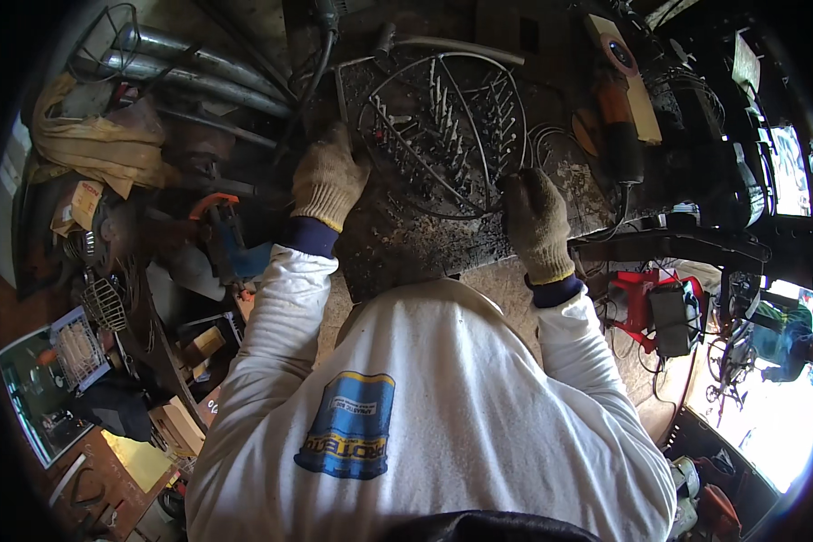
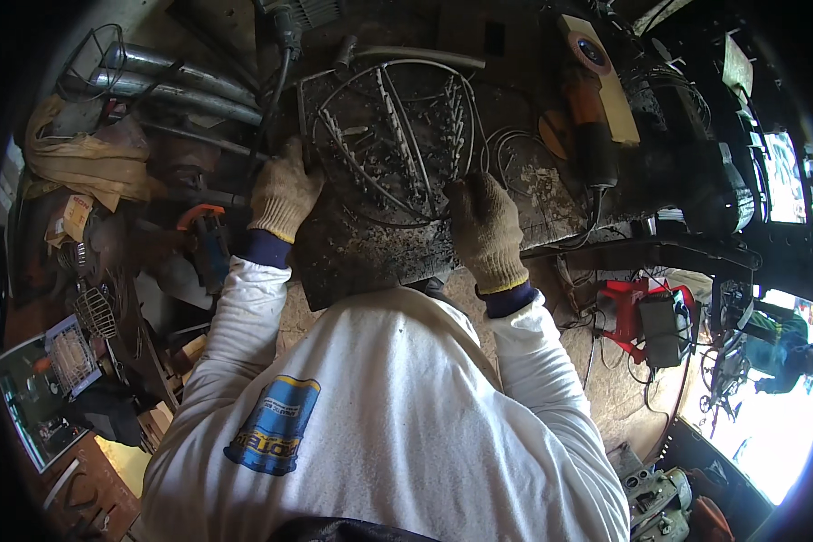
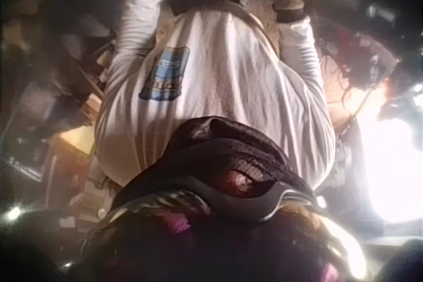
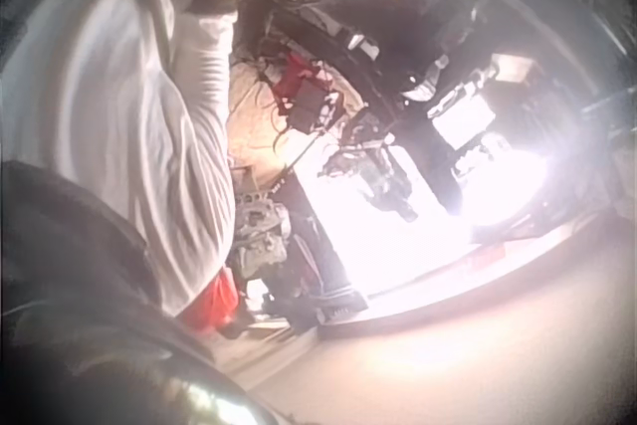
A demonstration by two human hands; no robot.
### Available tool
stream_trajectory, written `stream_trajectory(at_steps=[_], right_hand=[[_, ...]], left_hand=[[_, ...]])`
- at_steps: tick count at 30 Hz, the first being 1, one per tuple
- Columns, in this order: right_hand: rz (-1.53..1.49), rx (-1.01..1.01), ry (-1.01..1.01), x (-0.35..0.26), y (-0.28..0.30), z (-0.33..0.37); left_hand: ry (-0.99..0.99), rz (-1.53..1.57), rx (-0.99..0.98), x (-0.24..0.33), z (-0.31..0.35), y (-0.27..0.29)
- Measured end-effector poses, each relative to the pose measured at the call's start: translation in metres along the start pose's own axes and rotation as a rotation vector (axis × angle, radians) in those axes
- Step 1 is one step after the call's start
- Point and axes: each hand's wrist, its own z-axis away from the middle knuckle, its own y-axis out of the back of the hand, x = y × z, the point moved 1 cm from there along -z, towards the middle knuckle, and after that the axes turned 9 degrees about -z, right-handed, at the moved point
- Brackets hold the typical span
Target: The person fits curved metal ribs into a circular metal frame on a workbench, using a hammer to tap the parts into place and pliers to adjust them.
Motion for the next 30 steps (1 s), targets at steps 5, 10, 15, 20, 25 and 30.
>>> stream_trajectory(at_steps=[5,10,15,20,25,30], right_hand=[[-0.053,-0.011,-0.164,-0.002,-0.003,-0.004],[-0.08,-0.057,-0.229,-0.002,-0.01,-0.012],[-0.023,-0.096,-0.173,-0.018,0.002,-0.012],[-0.104,-0.085,-0.137,0.018,-0.004,0.003],[-0.146,-0.116,-0.185,0.021,-0.006,-0.001],[0.069,-0.189,-0.229,0.018,-0.006,-0.006]], left_hand=[[-0.044,0.279,0.03,-0.005,0.022,0.019],[-0.117,0.338,0.128,0.001,0.034,0.01],[-0.153,0.394,0.106,0.012,0.042,-0.005],[-0.118,0.441,0.047,0.012,0.044,-0.016],[-0.055,0.305,-0.049,0.019,0.046,0.001],[-0.107,0.13,-0.023,0.012,0.04,-0.013]])
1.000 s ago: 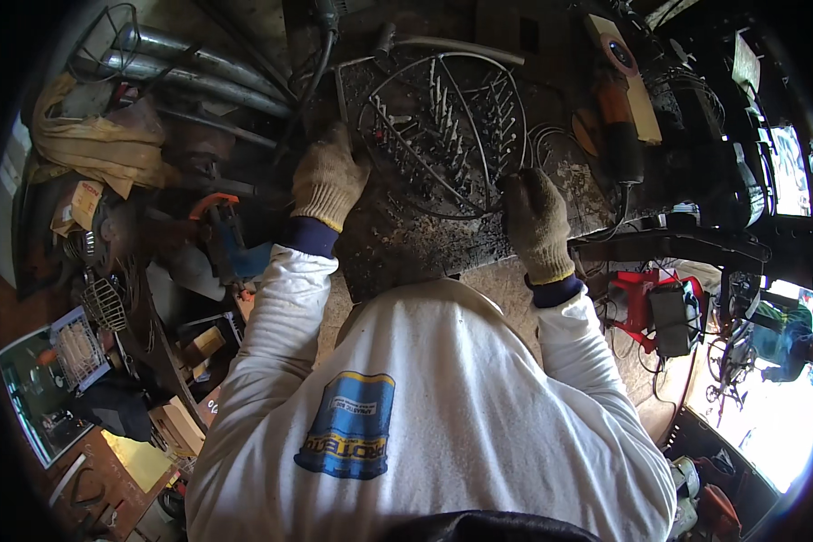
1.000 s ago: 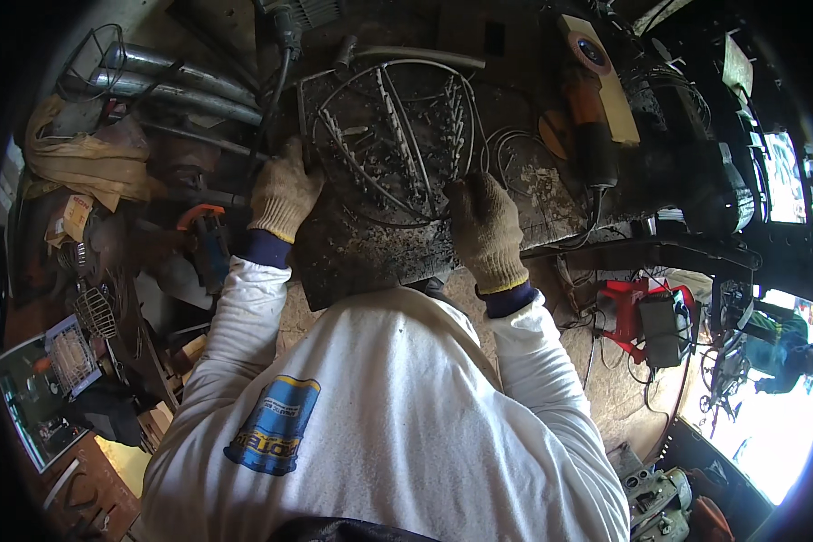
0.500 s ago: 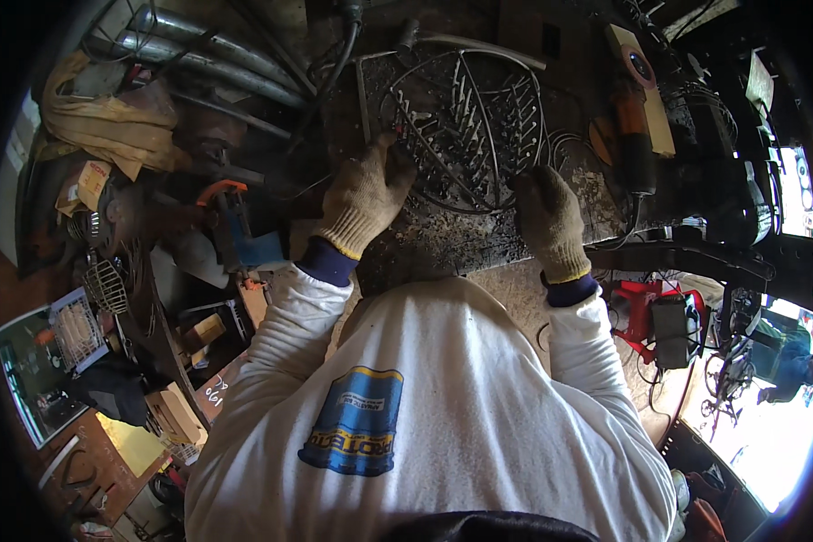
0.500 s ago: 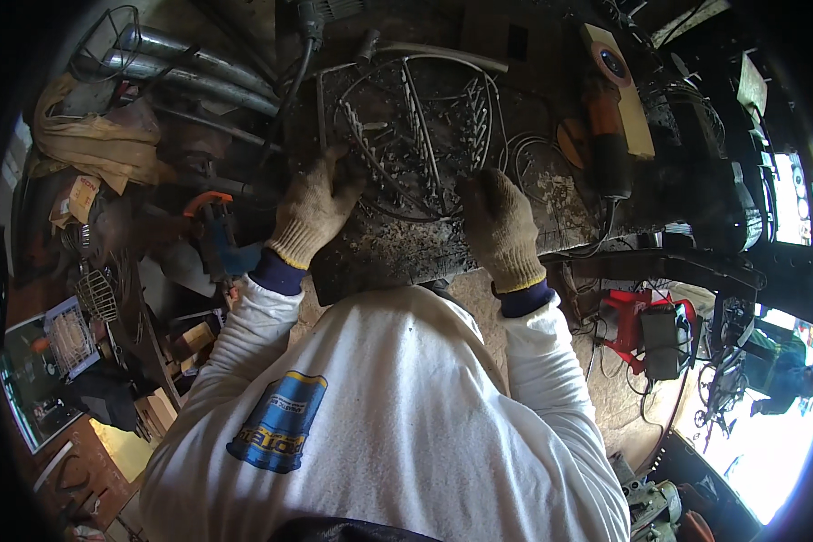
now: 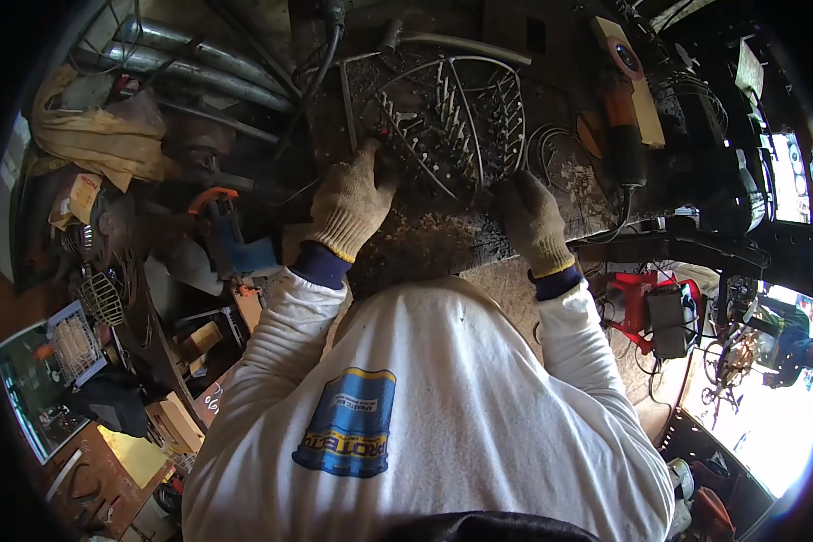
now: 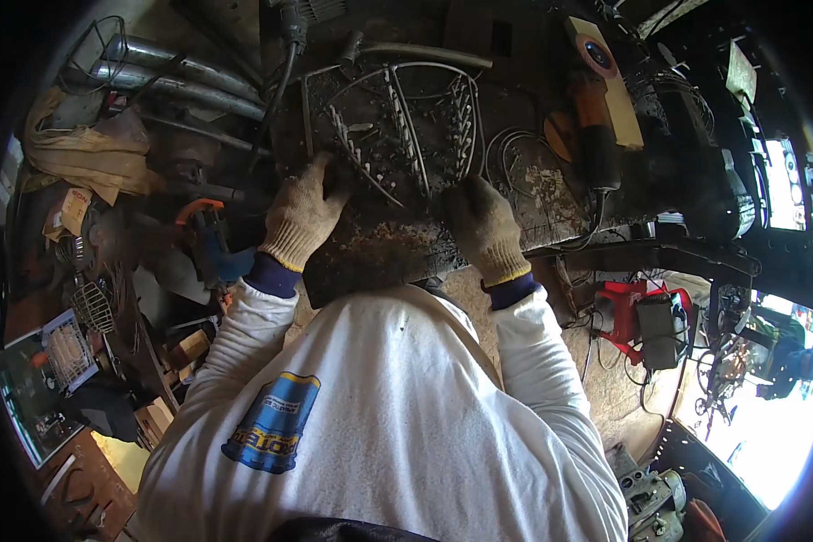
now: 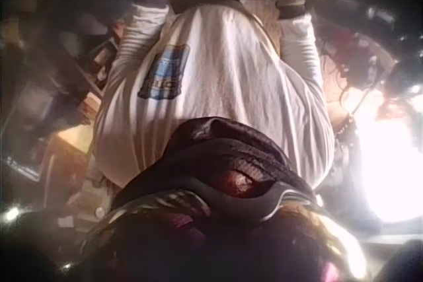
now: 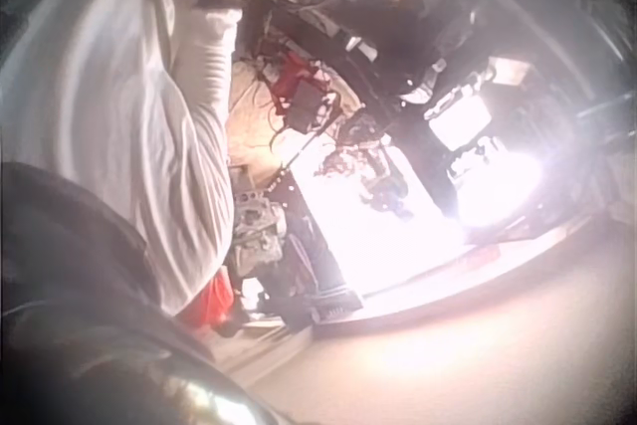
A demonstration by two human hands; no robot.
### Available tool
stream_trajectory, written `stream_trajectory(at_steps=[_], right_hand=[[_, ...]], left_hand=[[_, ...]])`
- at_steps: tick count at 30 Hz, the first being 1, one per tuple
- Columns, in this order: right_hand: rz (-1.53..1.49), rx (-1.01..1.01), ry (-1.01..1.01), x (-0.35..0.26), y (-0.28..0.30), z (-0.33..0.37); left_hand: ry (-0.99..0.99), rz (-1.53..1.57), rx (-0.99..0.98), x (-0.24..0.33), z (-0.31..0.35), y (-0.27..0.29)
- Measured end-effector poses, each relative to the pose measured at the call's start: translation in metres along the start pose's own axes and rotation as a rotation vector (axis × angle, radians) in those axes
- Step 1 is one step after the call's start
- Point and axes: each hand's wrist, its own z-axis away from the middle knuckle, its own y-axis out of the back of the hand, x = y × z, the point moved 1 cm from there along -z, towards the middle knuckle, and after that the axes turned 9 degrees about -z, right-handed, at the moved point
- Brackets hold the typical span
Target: The person fits curved metal ribs into a circular metal frame on a workbench, using a hammer to tap the parts into place and pliers to adjust them.
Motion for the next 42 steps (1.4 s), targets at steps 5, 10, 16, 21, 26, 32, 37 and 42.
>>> stream_trajectory(at_steps=[5,10,16,21,26,32,37,42], right_hand=[[-0.023,-0.017,-0.171,-0.008,0.0,-0.003],[-0.012,-0.018,-0.196,-0.005,-0.001,-0.003],[-0.122,0.048,-0.053,0.017,-0.009,-0.004],[-0.016,0.03,-0.093,0.002,-0.005,-0.003],[-0.095,0.003,-0.181,0.0,-0.002,-0.001],[-0.093,-0.003,-0.196,0.001,-0.001,-0.004],[0.02,0.023,-0.118,-0.017,0.0,0.0],[0.103,-0.015,-0.08,-0.001,0.0,-0.007]], left_hand=[[-0.007,-0.029,0.012,0.003,0.0,0.004],[-0.023,-0.021,0.031,0.003,0.001,0.002],[-0.033,-0.044,0.024,0.005,-0.001,0.002],[-0.011,-0.114,0.038,0.007,0.001,0.003],[-0.016,0.049,0.063,0.01,0.001,0.035],[-0.326,0.165,0.617,0.011,-0.05,0.05],[-0.208,0.555,0.194,-0.019,-0.102,0.018],[-0.248,0.711,-0.118,-0.02,-0.107,0.04]])
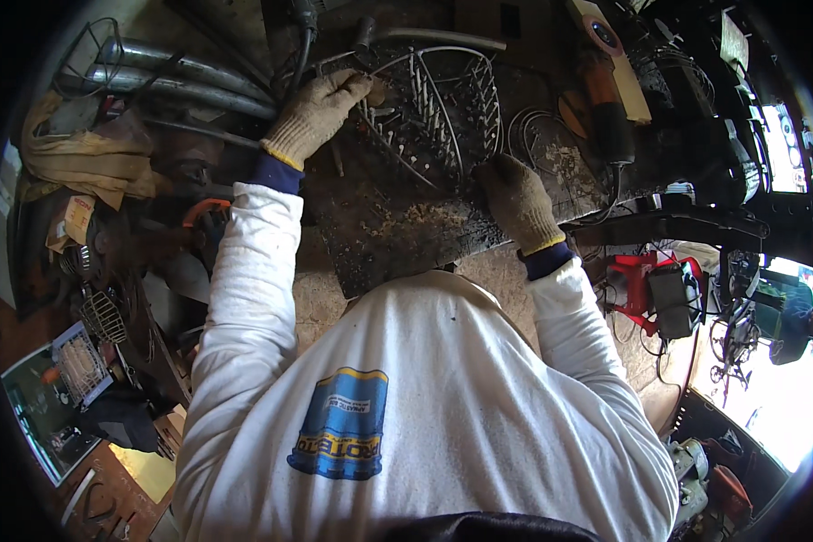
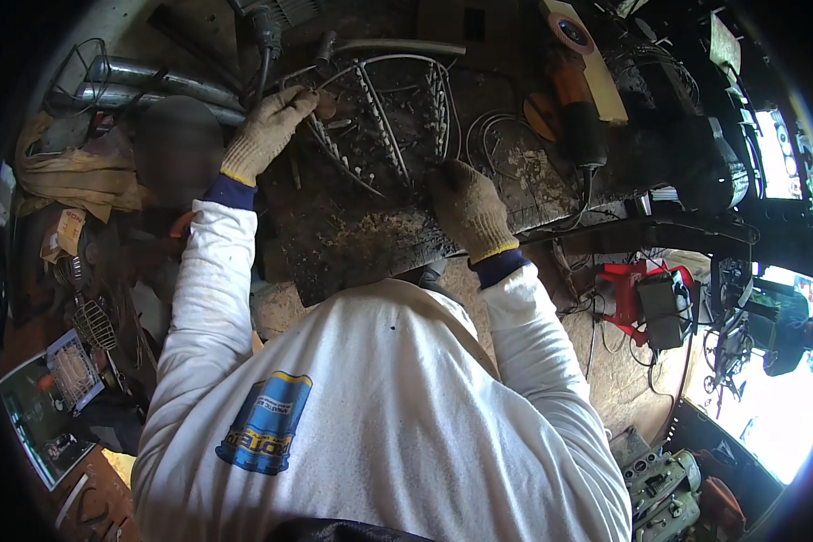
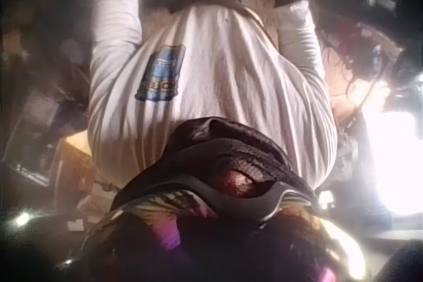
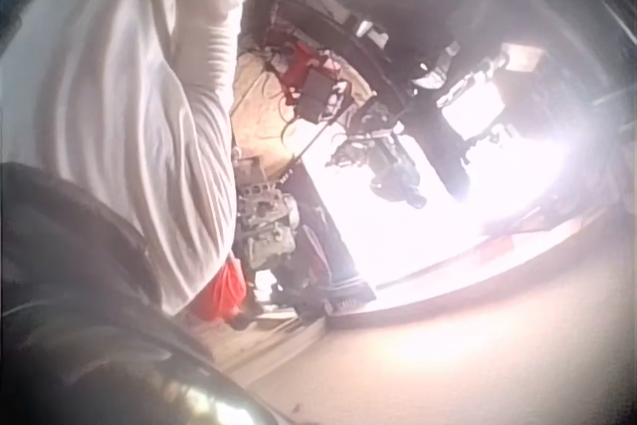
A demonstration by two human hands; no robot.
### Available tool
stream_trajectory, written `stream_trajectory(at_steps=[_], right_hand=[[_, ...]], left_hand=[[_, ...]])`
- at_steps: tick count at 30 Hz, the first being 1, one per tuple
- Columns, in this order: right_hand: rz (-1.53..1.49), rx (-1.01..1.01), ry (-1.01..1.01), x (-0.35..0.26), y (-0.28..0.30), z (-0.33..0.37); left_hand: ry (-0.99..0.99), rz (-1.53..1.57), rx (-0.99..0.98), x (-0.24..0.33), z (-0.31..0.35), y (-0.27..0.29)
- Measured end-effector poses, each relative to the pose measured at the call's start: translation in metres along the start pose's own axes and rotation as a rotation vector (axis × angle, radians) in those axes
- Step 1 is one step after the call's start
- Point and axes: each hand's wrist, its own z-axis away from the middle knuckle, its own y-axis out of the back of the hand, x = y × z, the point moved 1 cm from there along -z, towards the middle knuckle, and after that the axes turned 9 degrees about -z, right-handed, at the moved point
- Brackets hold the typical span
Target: The person fits curved metal ribs into a circular metal frame on a workbench, using a hammer to tap the parts into place and pliers to adjust them.
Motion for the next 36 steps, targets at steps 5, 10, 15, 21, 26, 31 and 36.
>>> stream_trajectory(at_steps=[5,10,15,21,26,31,36], right_hand=[[-0.121,-0.03,-0.003,0.001,0.008,0.0],[-0.191,0.022,-0.149,-0.005,0.02,0.001],[-0.035,-0.004,-0.022,-0.009,0.005,0.004],[-0.011,0.008,-0.025,-0.013,0.002,0.005],[-0.027,0.035,-0.063,-0.007,-0.002,0.002],[-0.027,0.032,-0.028,-0.015,-0.003,0.007],[-0.044,-0.021,0.009,-0.009,-0.002,0.023]], left_hand=[[0.049,0.071,0.025,-0.016,0.0,0.004],[-0.189,-0.003,0.15,-0.037,0.014,0.024],[-0.057,0.041,0.12,-0.031,0.025,0.006],[0.037,0.001,0.176,-0.042,0.021,-0.007],[-0.029,0.226,0.027,-0.071,0.005,0.002],[-0.202,0.089,0.067,-0.092,0.003,0.002],[-0.165,-0.394,0.347,-0.048,0.032,-0.012]])
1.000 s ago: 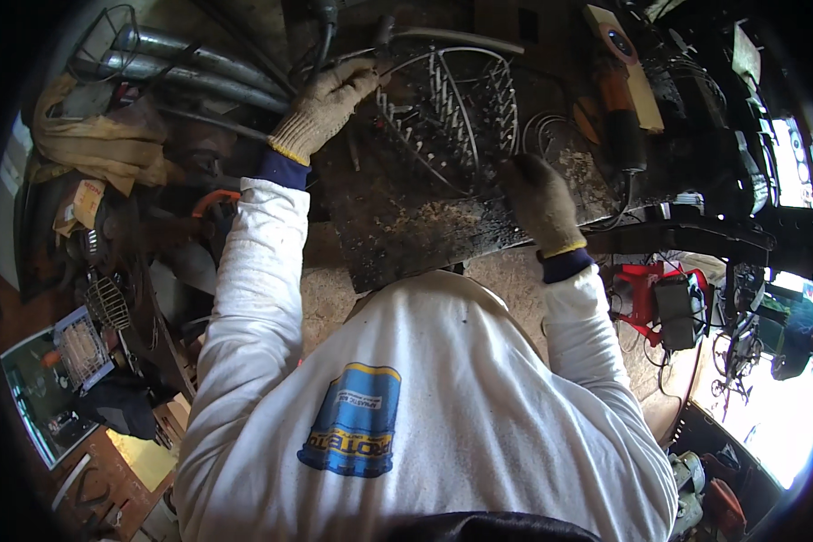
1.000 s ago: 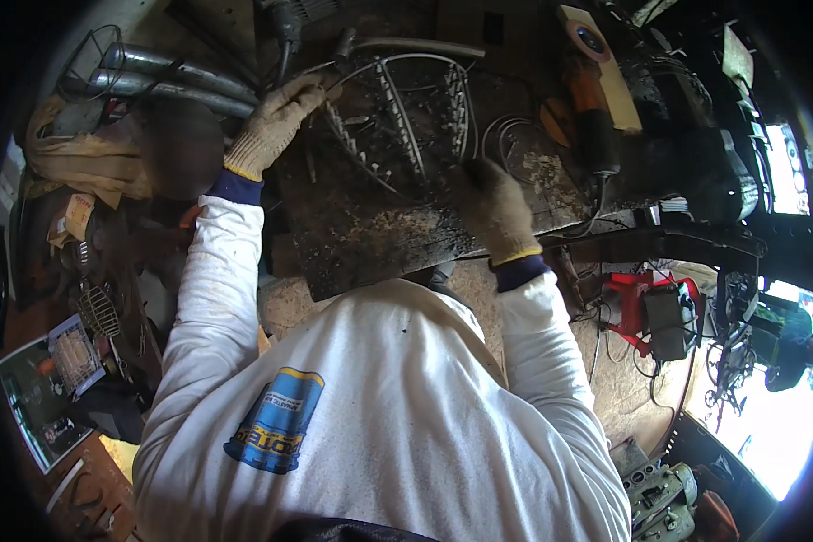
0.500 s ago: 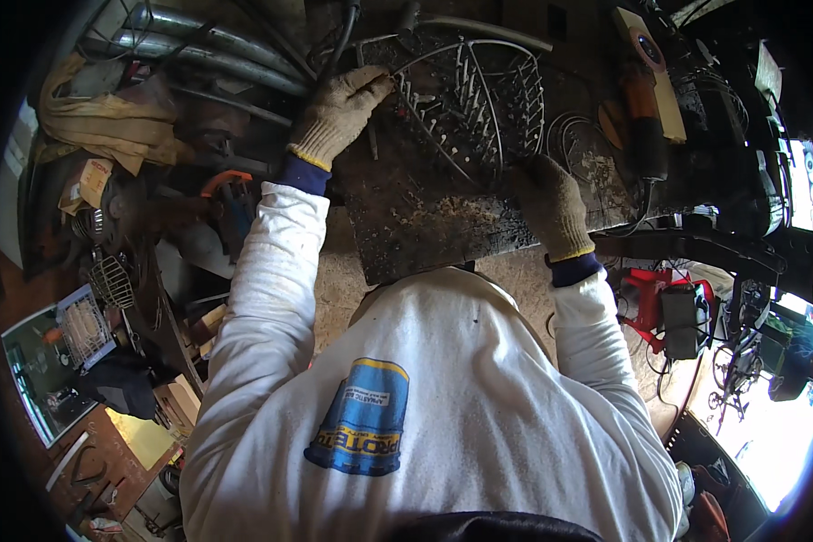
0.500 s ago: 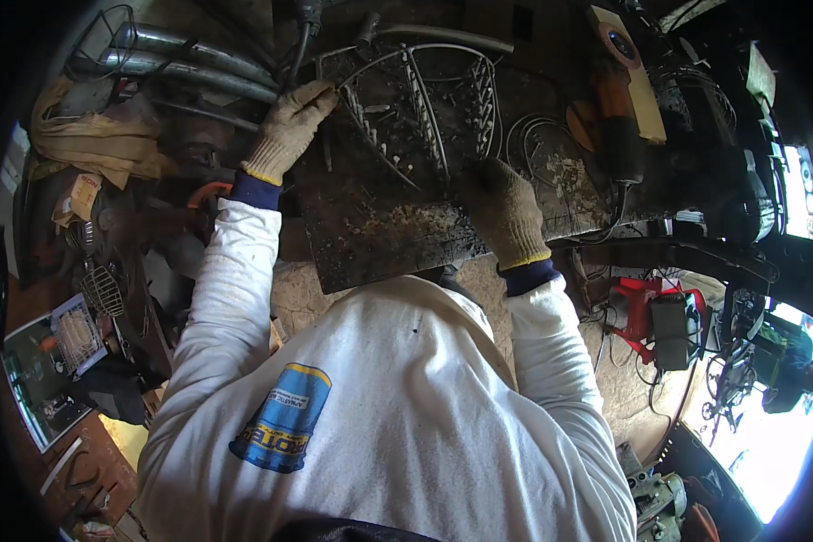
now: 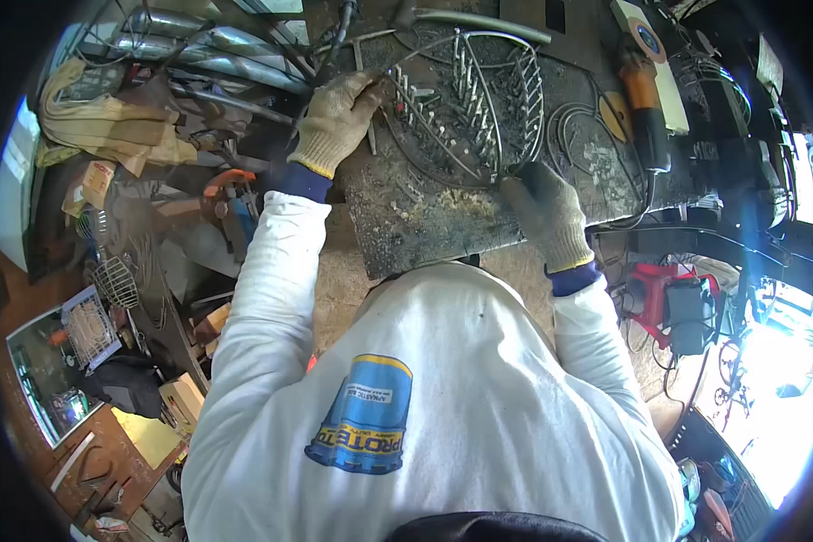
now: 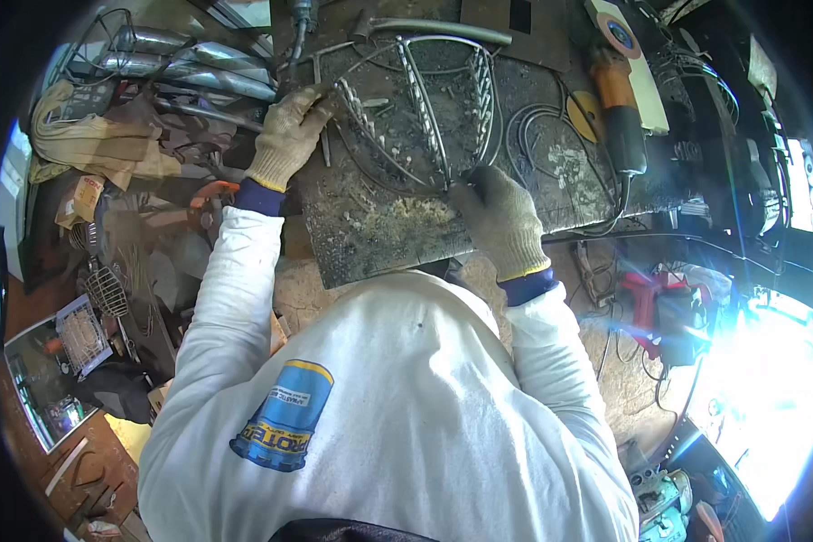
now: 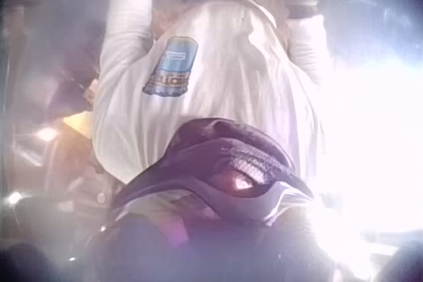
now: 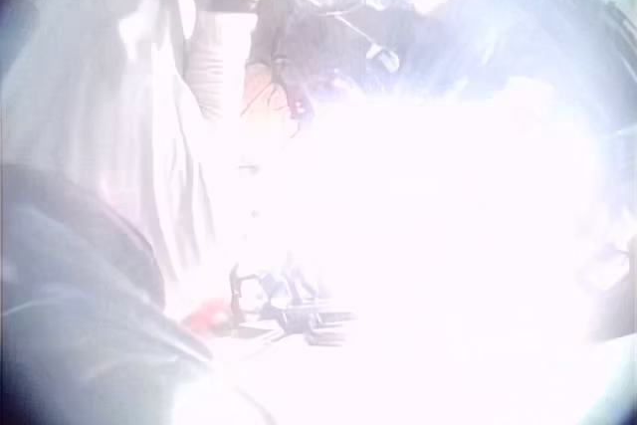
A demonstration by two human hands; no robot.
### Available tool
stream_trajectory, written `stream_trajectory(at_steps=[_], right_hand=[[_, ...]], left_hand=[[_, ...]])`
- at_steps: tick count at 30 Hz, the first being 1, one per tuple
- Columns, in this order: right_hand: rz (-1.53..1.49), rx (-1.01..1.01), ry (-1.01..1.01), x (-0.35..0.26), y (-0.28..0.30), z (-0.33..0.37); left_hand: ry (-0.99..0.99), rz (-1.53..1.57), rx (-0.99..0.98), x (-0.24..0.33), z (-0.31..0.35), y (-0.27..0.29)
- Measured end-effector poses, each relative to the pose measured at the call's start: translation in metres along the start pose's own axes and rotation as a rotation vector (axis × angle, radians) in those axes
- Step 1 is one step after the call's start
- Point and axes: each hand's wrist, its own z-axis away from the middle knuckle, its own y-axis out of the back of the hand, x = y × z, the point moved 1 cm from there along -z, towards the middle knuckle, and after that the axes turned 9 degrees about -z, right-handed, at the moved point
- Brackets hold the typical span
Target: The person fits curved metal ribs into a circular metal frame on a workbench, using a hammer to tap the parts into place and pliers to adjust them.
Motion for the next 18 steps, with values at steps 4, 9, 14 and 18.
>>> stream_trajectory(at_steps=[4,9,14,18], right_hand=[[0.106,0.017,0.043,-0.001,-0.007,0.004],[0.198,0.014,0.063,0.013,-0.014,-0.008],[0.173,0.05,0.082,0.011,-0.016,-0.004],[0.113,0.002,0.108,0.009,-0.011,-0.001]], left_hand=[[-0.033,-0.175,0.1,0.007,0.004,-0.002],[0.036,-0.295,0.093,0.02,0.001,-0.002],[0.018,-0.306,0.093,0.021,0.001,-0.003],[0.095,-0.274,0.048,0.028,0.0,0.003]])
